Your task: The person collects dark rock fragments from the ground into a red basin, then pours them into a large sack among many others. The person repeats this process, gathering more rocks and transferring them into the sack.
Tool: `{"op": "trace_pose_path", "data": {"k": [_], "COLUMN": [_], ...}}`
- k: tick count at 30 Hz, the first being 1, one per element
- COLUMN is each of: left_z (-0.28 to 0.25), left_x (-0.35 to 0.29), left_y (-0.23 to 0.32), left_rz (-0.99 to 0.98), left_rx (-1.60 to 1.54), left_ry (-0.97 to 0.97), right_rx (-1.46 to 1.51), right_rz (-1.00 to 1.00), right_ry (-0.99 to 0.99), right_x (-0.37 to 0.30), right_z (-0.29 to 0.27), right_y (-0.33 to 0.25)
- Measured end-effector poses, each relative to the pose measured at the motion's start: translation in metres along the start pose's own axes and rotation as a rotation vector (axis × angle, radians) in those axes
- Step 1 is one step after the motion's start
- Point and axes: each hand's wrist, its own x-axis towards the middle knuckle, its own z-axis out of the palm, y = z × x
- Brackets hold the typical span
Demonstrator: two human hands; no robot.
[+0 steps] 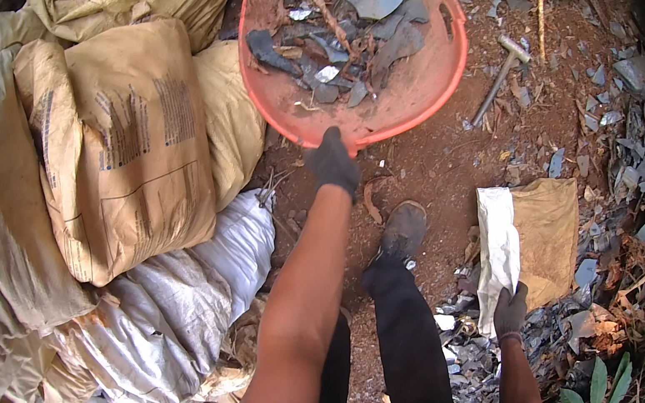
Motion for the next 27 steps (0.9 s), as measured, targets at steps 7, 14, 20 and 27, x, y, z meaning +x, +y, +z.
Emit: {"op": "trace_pose_path", "data": {"k": [7,14,20,27], "left_z": [0.011,0.001,-0.032,-0.040], "left_x": [0.016,0.036,0.072,0.064], "left_y": [-0.046,-0.105,-0.128,-0.111], "left_rz": [-0.232,0.036,0.069,0.116], "left_rx": [-1.040,-0.844,-0.670,-0.504], "left_ry": [0.094,0.106,-0.034,0.073], "right_rx": [0.085,0.219,0.431,0.454], "right_rz": [-0.241,-0.264,-0.412,-1.283], "right_ry": [0.298,0.615,1.014,1.160], "right_x": [0.009,0.054,0.116,0.170], "right_z": [-0.061,-0.092,-0.138,-0.161], "right_y": [-0.065,-0.133,-0.235,-0.373]}}
